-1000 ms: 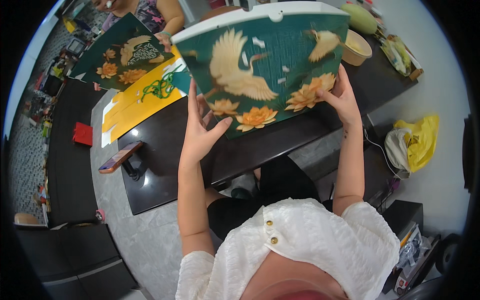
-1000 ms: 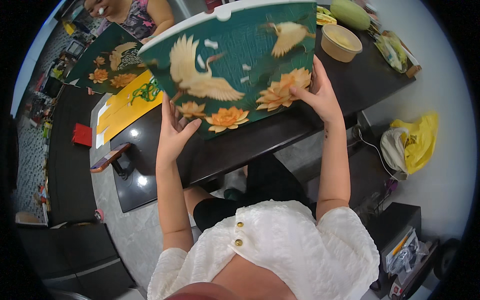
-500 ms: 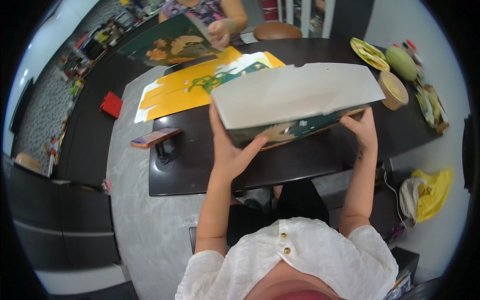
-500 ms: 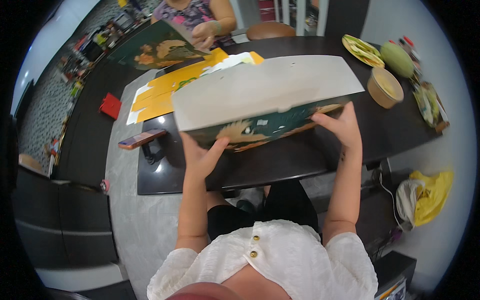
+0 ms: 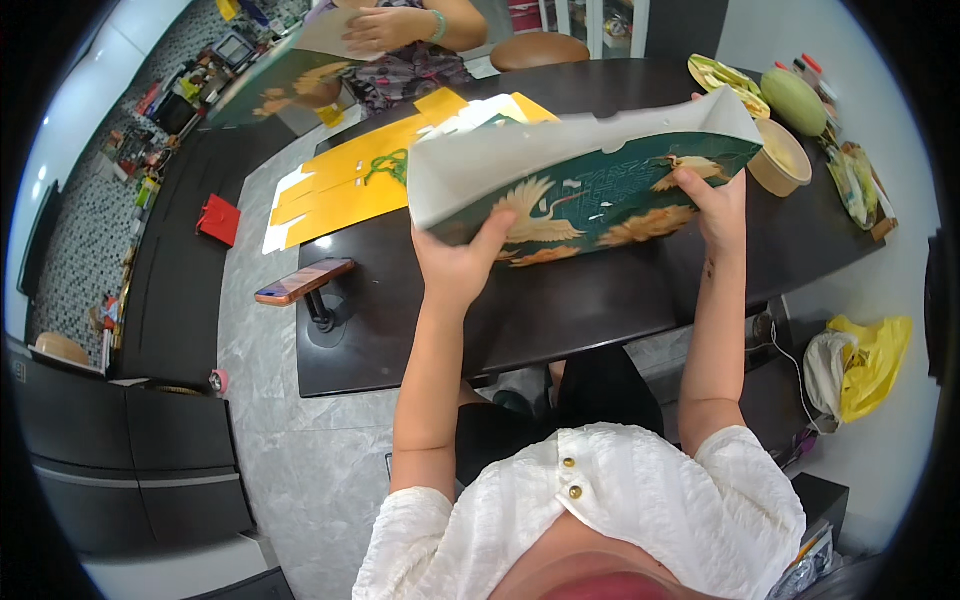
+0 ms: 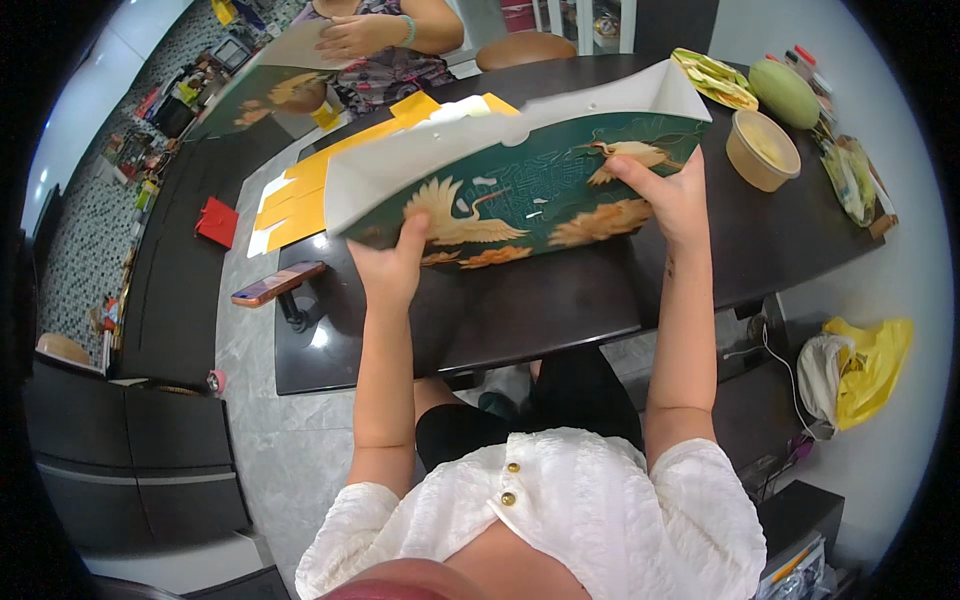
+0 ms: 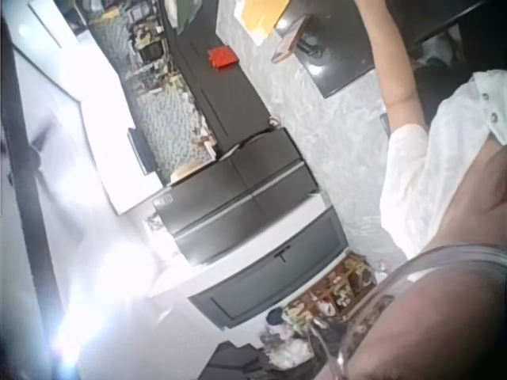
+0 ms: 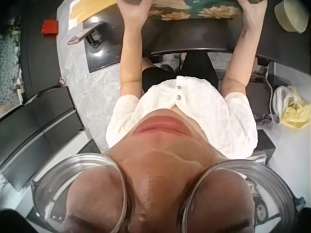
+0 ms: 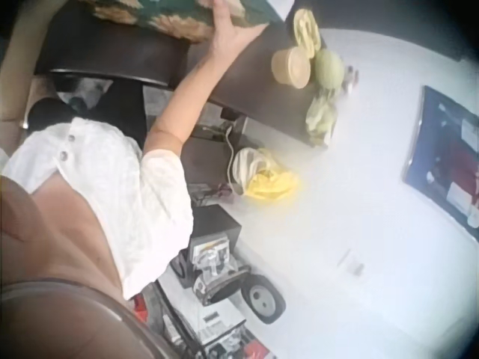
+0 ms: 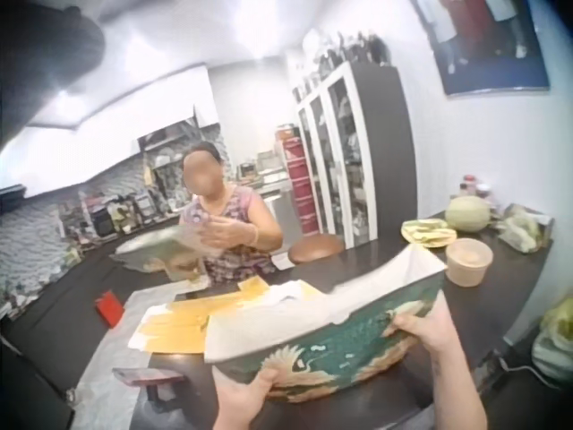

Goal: The person assembles decorative paper bags by hand, folding the pre-cut paper templates and threading green cord through the holes to create handles.

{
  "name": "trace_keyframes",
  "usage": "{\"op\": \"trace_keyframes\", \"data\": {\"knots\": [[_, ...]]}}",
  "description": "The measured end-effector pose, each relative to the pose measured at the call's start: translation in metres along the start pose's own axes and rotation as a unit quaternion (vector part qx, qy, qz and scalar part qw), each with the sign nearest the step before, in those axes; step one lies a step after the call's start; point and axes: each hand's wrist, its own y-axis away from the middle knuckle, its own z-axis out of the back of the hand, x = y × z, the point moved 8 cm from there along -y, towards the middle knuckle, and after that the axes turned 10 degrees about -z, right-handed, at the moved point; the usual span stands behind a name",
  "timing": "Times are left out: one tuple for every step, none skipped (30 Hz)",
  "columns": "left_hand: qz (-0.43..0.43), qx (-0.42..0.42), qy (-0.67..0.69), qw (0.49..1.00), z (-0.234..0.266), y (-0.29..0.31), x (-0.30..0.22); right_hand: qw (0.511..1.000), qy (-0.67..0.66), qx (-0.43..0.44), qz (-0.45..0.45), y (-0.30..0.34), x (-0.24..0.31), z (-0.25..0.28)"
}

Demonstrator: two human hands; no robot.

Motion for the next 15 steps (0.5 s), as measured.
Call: {"op": "trace_keyframes", "data": {"knots": [[0.001,-0.005,0.016,1.000,-0.002,0.007,0.000,1.000,0.006,-0.004,0.016,0.003,0.001,0.004],[-0.001,-0.009,0.033,0.999,-0.003,0.012,0.000,0.999,0.032,0.004,0.019,0.005,0.001,0.008],[-0.094,0.037,-0.073,0.992,0.000,0.019,-0.009,0.998,0.042,0.024,0.041,0.009,0.003,0.007],[-0.124,0.070,-0.126,0.982,-0.001,0.026,-0.010,0.996,0.054,0.044,0.062,0.014,0.004,0.009],[-0.158,0.099,-0.177,0.966,-0.002,0.032,-0.012,0.990,0.114,0.041,0.073,0.020,0.006,0.013],[-0.195,0.125,-0.223,0.947,-0.005,0.036,-0.014,0.989,0.114,0.078,0.048,0.021,0.002,0.013],[-0.138,0.145,-0.223,0.954,-0.004,0.038,-0.002,0.987,0.126,0.093,0.035,0.025,0.001,0.015],[-0.079,0.164,-0.222,0.958,0.000,0.039,0.009,0.984,0.138,0.109,0.022,0.028,0.001,0.016],[-0.123,0.238,-0.333,0.904,-0.005,0.034,0.005,0.984,0.139,0.109,0.018,0.030,0.003,0.014],[-0.118,0.239,-0.332,0.905,-0.004,0.039,0.010,0.988,0.122,0.094,-0.020,0.031,0.000,0.013],[-0.058,0.212,-0.228,0.949,0.002,0.046,0.021,0.990,0.105,0.080,-0.058,0.032,-0.005,0.014],[-0.009,0.180,-0.119,0.976,0.004,0.044,0.028,0.990,0.107,0.082,-0.051,0.033,0.003,0.019],[-0.037,0.177,-0.108,0.978,-0.002,0.041,0.017,0.985,0.137,0.082,-0.068,0.034,0.002,0.029],[-0.047,0.223,-0.143,0.963,-0.008,0.040,0.009,0.979,0.166,0.084,-0.086,0.036,0.001,0.036],[-0.053,0.232,-0.154,0.959,-0.014,0.037,0.001,0.978,0.186,0.096,-0.016,0.043,0.018,0.036]]}}
